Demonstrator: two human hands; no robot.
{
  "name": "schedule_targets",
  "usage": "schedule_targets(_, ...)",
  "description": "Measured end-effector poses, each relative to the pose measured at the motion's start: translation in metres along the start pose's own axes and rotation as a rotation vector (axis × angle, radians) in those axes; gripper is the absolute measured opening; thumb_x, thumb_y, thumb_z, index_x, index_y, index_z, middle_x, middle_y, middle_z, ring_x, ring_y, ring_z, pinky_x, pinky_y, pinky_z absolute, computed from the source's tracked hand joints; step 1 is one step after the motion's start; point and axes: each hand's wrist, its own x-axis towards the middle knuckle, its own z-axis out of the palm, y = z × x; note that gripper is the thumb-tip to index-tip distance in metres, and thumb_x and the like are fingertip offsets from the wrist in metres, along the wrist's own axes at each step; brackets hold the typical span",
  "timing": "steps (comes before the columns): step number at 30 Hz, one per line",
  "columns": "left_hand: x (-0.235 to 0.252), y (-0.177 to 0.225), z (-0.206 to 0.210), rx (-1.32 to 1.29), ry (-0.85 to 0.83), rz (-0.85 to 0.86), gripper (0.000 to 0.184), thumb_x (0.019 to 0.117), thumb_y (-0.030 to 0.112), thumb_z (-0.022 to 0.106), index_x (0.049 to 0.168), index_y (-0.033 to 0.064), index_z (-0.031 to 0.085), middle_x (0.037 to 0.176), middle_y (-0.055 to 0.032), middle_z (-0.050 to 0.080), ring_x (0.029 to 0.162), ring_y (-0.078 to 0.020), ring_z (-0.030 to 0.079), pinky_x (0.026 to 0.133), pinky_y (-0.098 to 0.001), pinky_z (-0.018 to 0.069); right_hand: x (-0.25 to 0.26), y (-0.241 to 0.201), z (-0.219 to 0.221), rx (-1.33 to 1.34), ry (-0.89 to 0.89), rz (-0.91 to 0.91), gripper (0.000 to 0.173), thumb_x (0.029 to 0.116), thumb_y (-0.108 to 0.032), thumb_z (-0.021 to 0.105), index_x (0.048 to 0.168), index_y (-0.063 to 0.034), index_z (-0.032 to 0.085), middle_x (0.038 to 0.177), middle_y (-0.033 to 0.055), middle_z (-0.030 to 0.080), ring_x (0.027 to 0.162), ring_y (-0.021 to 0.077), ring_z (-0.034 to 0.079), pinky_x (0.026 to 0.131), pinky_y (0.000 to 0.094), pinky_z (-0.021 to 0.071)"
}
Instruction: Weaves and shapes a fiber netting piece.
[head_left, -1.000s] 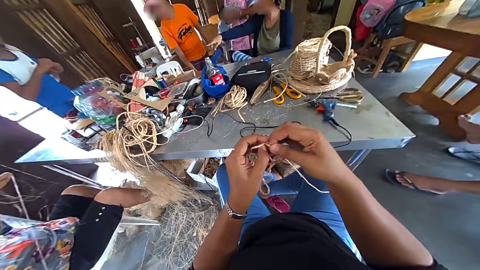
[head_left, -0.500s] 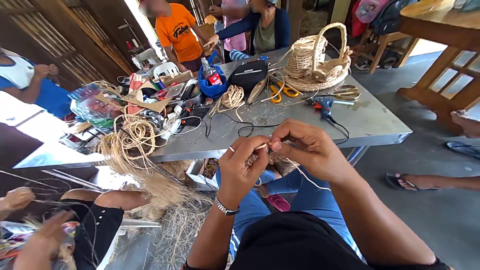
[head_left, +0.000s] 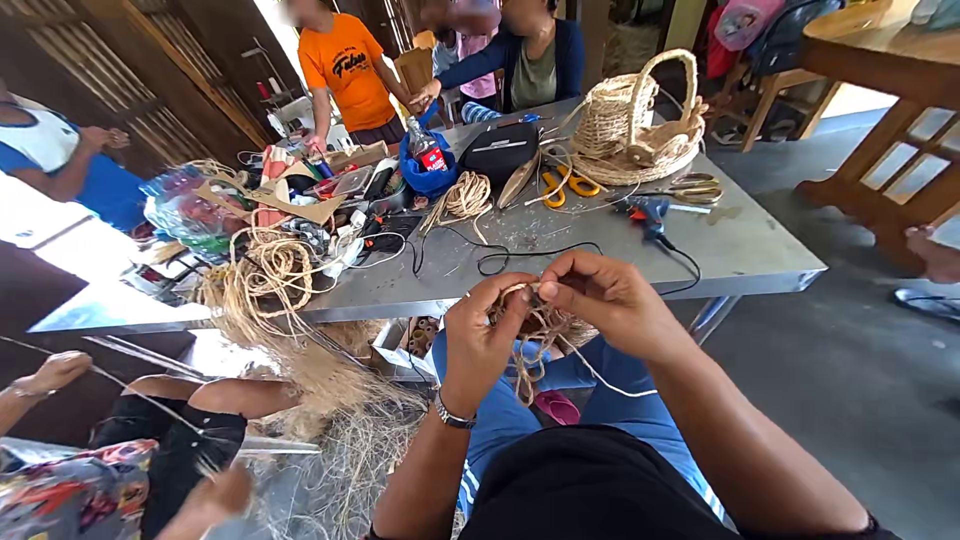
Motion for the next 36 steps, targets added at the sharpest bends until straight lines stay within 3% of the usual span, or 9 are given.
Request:
schedule_targets(6, -0.001, 0.003, -0.002, -0.365, 0.071, -0.201, 0.022, 0.1002, 0.008, 0.064, 0.120, 0.0028, 0.072, 0.111, -0.0098, 0.073, 0.095, -0.0162, 0.070, 0.086, -0.0333, 0.0597, 0.003, -0.005, 0.003, -0.071, 0.037, 0.081, 0.011, 0.0996, -0.017, 0.067, 0.105, -0.0078, 0.067, 0.081, -0.0001, 0.068, 0.063, 0.0063, 0.063, 0.057, 0.0207, 0.0564)
schedule_targets(10, -0.001, 0.009, 0.003, -0.623, 0.175, -0.343, 0.017, 0.1007, 0.010, 0.063, 0.111, 0.0030, 0.074, 0.102, -0.0112, 0.073, 0.074, -0.0120, 0.070, 0.067, -0.0264, 0.0615, 0.006, -0.004, 0.004, -0.108, 0.031, 0.105, 0.011, 0.0995, -0.019, 0.068, 0.104, -0.0089, 0.068, 0.081, -0.0010, 0.068, 0.058, 0.0052, 0.061, 0.052, 0.0196, 0.0551)
schedule_targets(13, -0.001, 0.012, 0.006, -0.745, 0.195, -0.429, 0.018, 0.1028, 0.011, 0.059, 0.109, 0.0041, 0.074, 0.105, -0.0123, 0.073, 0.062, -0.0056, 0.061, 0.054, -0.0180, 0.0516, 0.005, -0.005, 0.003, -0.093, -0.016, 0.140, 0.010, 0.0992, -0.018, 0.068, 0.102, -0.0085, 0.068, 0.076, -0.0008, 0.068, 0.055, 0.0052, 0.061, 0.051, 0.0196, 0.0542)
schedule_targets(17, -0.005, 0.008, 0.007, -0.897, 0.098, -0.503, 0.021, 0.1013, 0.014, 0.062, 0.118, 0.0081, 0.074, 0.111, -0.0108, 0.072, 0.062, -0.0032, 0.058, 0.054, -0.0166, 0.0481, 0.002, -0.003, -0.001, -0.037, -0.064, 0.197, 0.010, 0.0998, -0.017, 0.067, 0.103, -0.0075, 0.070, 0.074, -0.0005, 0.067, 0.057, 0.0047, 0.061, 0.054, 0.0192, 0.0537)
schedule_targets(25, -0.006, 0.003, 0.004, -0.757, 0.068, -0.563, 0.026, 0.1030, 0.017, 0.059, 0.125, 0.0102, 0.072, 0.120, -0.0072, 0.071, 0.069, -0.0035, 0.060, 0.059, -0.0171, 0.0500, 0.004, -0.007, -0.010, 0.009, -0.195, 0.290, 0.037, 0.1045, -0.026, 0.057, 0.136, -0.0085, 0.062, 0.112, 0.0018, 0.070, 0.089, 0.0088, 0.068, 0.077, 0.0263, 0.0590)
schedule_targets(28, -0.008, 0.002, 0.007, -0.743, 0.067, -0.590, 0.026, 0.1033, 0.018, 0.059, 0.125, 0.0101, 0.072, 0.120, -0.0056, 0.069, 0.068, -0.0034, 0.059, 0.058, -0.0169, 0.0497, 0.010, -0.001, -0.010, 0.071, -0.186, 0.297, 0.040, 0.1085, -0.033, 0.049, 0.135, -0.0070, 0.065, 0.107, 0.0021, 0.072, 0.085, 0.0071, 0.066, 0.074, 0.0243, 0.0557)
schedule_targets(30, -0.008, 0.005, 0.009, -0.749, 0.057, -0.578, 0.027, 0.1039, 0.017, 0.058, 0.128, 0.0119, 0.071, 0.122, -0.0058, 0.069, 0.071, -0.0040, 0.061, 0.059, -0.0175, 0.0514, 0.014, 0.004, -0.010, 0.117, -0.196, 0.282, 0.038, 0.1059, -0.030, 0.055, 0.133, -0.0060, 0.065, 0.118, 0.0034, 0.071, 0.092, 0.0077, 0.068, 0.077, 0.0242, 0.0583)
schedule_targets(33, -0.006, 0.008, 0.008, -0.754, 0.043, -0.531, 0.034, 0.1047, 0.014, 0.056, 0.138, 0.0152, 0.060, 0.110, -0.0108, 0.071, 0.067, -0.0089, 0.064, 0.057, -0.0209, 0.0558, 0.019, 0.006, -0.011, 0.179, -0.151, 0.286, 0.032, 0.0992, -0.018, 0.066, 0.129, -0.0047, 0.065, 0.108, 0.0049, 0.067, 0.087, 0.0115, 0.067, 0.074, 0.0267, 0.0604)
schedule_targets(36, -0.007, 0.009, 0.004, -0.707, 0.070, -0.523, 0.017, 0.1049, 0.011, 0.055, 0.121, 0.0082, 0.061, 0.102, -0.0121, 0.071, 0.069, -0.0155, 0.071, 0.060, -0.0280, 0.0625, 0.021, 0.010, -0.012, 0.262, -0.115, 0.277, 0.035, 0.0980, -0.011, 0.065, 0.133, -0.0069, 0.064, 0.102, 0.0038, 0.064, 0.086, 0.0118, 0.064, 0.075, 0.0270, 0.0579)
